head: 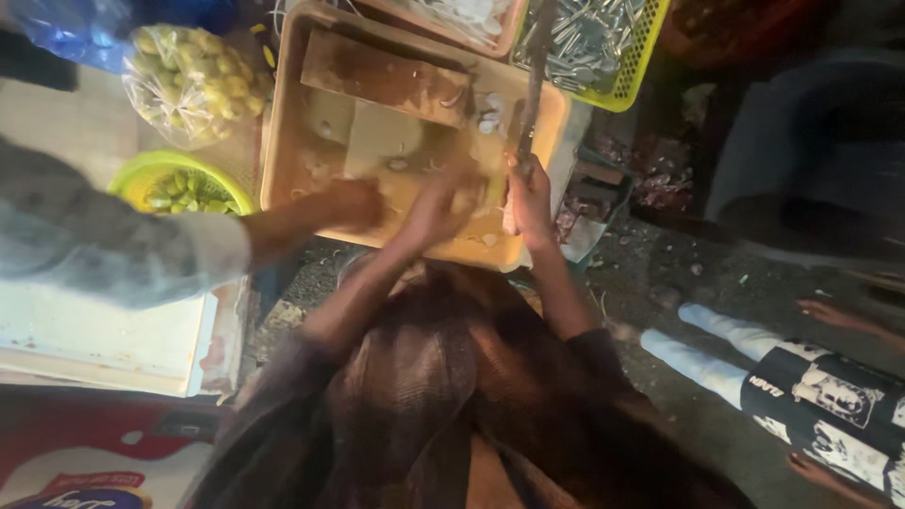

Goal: The person uses a knife to slice green fruits and white vegetables on a wooden cutting board. The sliced pieces are placed into a yellow bowl and a plastic container.

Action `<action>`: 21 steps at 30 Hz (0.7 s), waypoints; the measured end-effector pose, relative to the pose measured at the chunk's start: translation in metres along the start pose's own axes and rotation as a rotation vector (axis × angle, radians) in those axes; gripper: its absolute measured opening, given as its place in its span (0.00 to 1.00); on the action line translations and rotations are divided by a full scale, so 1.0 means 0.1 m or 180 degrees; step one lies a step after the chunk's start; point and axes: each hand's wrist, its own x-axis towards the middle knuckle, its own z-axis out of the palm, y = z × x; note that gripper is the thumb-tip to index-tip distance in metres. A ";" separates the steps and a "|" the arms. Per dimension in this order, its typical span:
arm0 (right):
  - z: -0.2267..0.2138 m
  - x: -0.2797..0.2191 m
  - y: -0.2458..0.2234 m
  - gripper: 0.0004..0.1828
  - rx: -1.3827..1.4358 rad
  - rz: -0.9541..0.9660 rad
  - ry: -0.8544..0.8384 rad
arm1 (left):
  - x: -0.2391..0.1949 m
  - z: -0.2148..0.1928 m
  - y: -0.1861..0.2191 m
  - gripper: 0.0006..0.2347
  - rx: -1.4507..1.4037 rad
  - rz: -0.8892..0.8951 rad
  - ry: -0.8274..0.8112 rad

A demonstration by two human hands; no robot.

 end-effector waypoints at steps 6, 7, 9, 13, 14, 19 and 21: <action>0.08 0.06 -0.07 0.12 -0.0390 0.0365 0.0151 | 1.11 0.09 -1.17 0.11 0.0896 -0.0434 0.0989; 0.11 0.06 -0.07 0.13 -0.0490 0.0310 0.0061 | 1.11 0.06 -1.32 0.10 0.1170 -0.0461 0.0945; 0.23 0.02 -0.06 0.13 -0.0612 0.0292 -0.0107 | 0.94 -0.01 -1.54 0.09 0.0684 -0.0465 0.0930; 0.45 0.10 -0.10 0.14 -0.0931 0.0212 -0.0341 | 0.84 -0.10 -1.78 0.09 0.0397 -0.0517 0.0957; 0.46 0.11 -0.11 0.14 -0.1081 0.0176 -0.0391 | 0.84 -0.10 -1.80 0.09 0.0398 -0.0652 0.0914; 0.55 0.16 -0.18 0.14 -0.1136 0.0119 -0.0481 | 0.84 -0.13 -1.79 0.11 0.0146 -0.0807 0.0789; 0.57 0.18 -0.21 0.14 -0.1175 0.0099 -0.0504 | 0.86 -0.14 -1.76 0.09 0.0077 -0.0767 0.0854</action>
